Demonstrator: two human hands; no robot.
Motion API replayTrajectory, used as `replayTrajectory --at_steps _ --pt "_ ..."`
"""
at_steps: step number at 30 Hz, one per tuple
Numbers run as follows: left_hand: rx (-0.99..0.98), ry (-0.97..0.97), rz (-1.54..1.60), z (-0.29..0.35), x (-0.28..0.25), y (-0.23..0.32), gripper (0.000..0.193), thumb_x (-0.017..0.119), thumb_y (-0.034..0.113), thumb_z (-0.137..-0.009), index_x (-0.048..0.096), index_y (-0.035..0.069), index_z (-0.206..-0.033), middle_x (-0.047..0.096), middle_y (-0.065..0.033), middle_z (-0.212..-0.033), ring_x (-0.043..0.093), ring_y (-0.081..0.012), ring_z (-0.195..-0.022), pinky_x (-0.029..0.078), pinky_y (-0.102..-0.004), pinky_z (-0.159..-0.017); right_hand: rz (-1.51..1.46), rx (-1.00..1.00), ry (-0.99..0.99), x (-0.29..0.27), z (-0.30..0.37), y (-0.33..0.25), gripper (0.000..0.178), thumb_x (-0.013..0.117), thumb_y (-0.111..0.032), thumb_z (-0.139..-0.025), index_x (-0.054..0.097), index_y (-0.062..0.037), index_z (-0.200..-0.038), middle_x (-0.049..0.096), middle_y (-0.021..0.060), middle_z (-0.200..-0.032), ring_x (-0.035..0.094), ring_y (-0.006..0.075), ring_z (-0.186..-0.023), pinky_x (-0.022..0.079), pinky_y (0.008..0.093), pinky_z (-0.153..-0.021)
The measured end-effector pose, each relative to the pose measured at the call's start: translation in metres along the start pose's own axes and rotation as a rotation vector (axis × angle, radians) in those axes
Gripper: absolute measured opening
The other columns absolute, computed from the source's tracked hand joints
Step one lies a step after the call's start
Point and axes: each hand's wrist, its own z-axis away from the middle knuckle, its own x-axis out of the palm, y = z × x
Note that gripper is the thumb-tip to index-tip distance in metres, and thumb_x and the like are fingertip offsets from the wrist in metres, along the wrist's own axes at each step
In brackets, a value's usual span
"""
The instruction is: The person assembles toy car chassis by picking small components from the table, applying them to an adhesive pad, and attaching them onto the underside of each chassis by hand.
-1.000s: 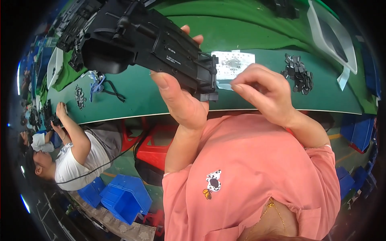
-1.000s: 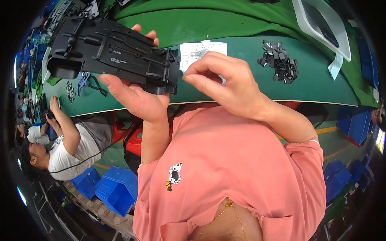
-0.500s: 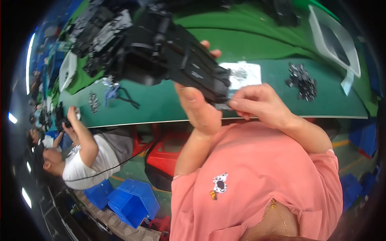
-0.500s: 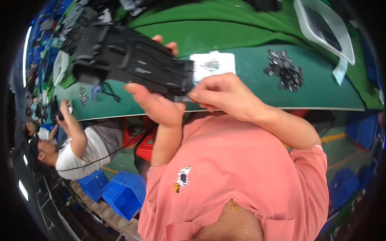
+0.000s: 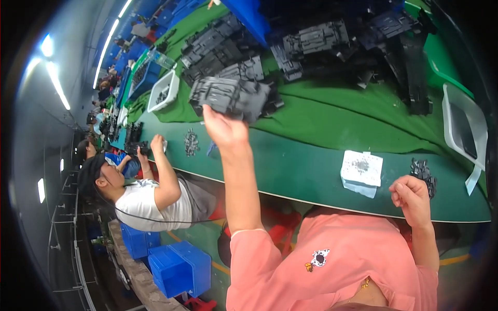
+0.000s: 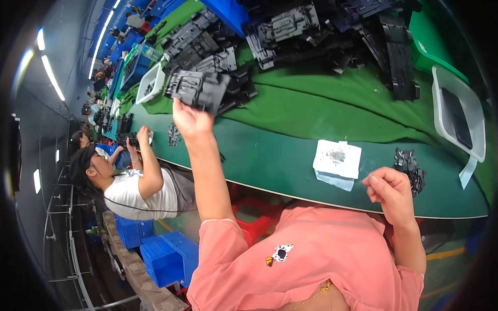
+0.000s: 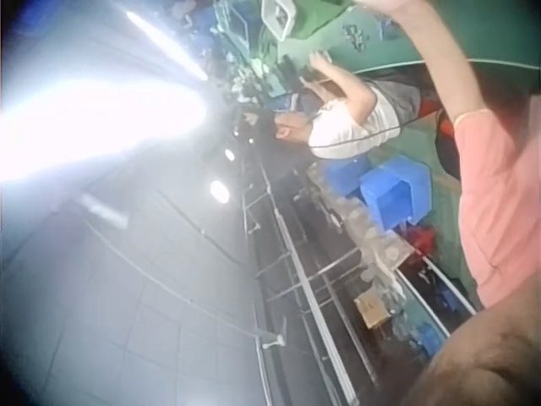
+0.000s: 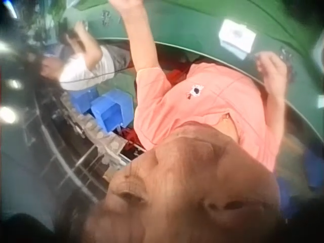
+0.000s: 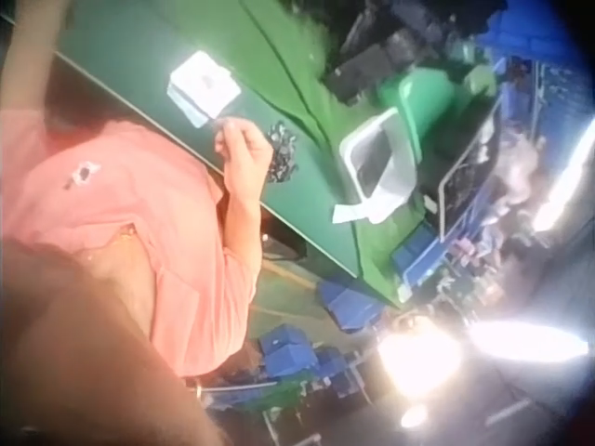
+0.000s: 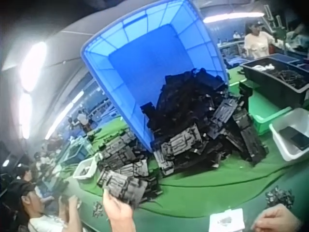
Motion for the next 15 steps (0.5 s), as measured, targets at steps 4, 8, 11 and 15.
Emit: replayTrajectory --at_steps 4,8,11,15 --pt "0.000 0.312 0.176 -0.121 -0.048 0.014 0.029 0.034 0.025 -0.096 0.051 0.003 -0.108 0.056 -0.0140 -0.107 0.055 -0.0271 -0.095 0.049 -0.0422 -0.082 -0.040 0.014 0.007 0.002 0.002 0.000 0.015 0.058 -0.012 -0.089 0.064 0.0004 -0.082 0.058 0.0007 -0.066 0.050 0.0046 -0.055 0.036 0.0165 -0.048" --pt "-0.016 0.429 -0.037 -0.147 -0.038 0.003 0.040 0.033 0.024 -0.089 0.047 0.006 -0.122 0.052 -0.0177 -0.122 0.051 -0.0356 -0.108 0.037 -0.0553 -0.096 -0.016 0.073 0.015 0.002 0.001 -0.007 0.016 0.058 -0.013 -0.089 0.064 0.0011 -0.085 0.058 0.0003 -0.068 0.051 0.0043 -0.059 0.039 0.0165 -0.052" --pt "-0.074 0.415 -0.041 -0.135 -0.025 0.004 0.045 0.034 0.028 -0.090 0.046 -0.001 -0.121 0.050 -0.0203 -0.125 0.047 -0.0350 -0.116 0.024 -0.0566 -0.106 0.093 0.061 -0.038 -0.004 -0.003 -0.016 0.017 0.057 -0.014 -0.090 0.065 0.0003 -0.086 0.059 0.0002 -0.070 0.052 0.0048 -0.061 0.042 0.0187 -0.054" --pt "0.024 0.383 0.012 -0.082 -0.006 0.004 0.071 0.040 0.035 -0.092 0.009 -0.005 -0.142 0.010 -0.0196 -0.150 0.014 -0.0297 -0.139 0.015 -0.0530 -0.110 0.376 -0.222 -0.025 -0.004 -0.058 -0.061 0.022 0.057 -0.018 -0.087 0.064 0.0014 -0.080 0.057 0.0022 -0.067 0.052 0.0073 -0.058 0.042 0.0225 -0.051"
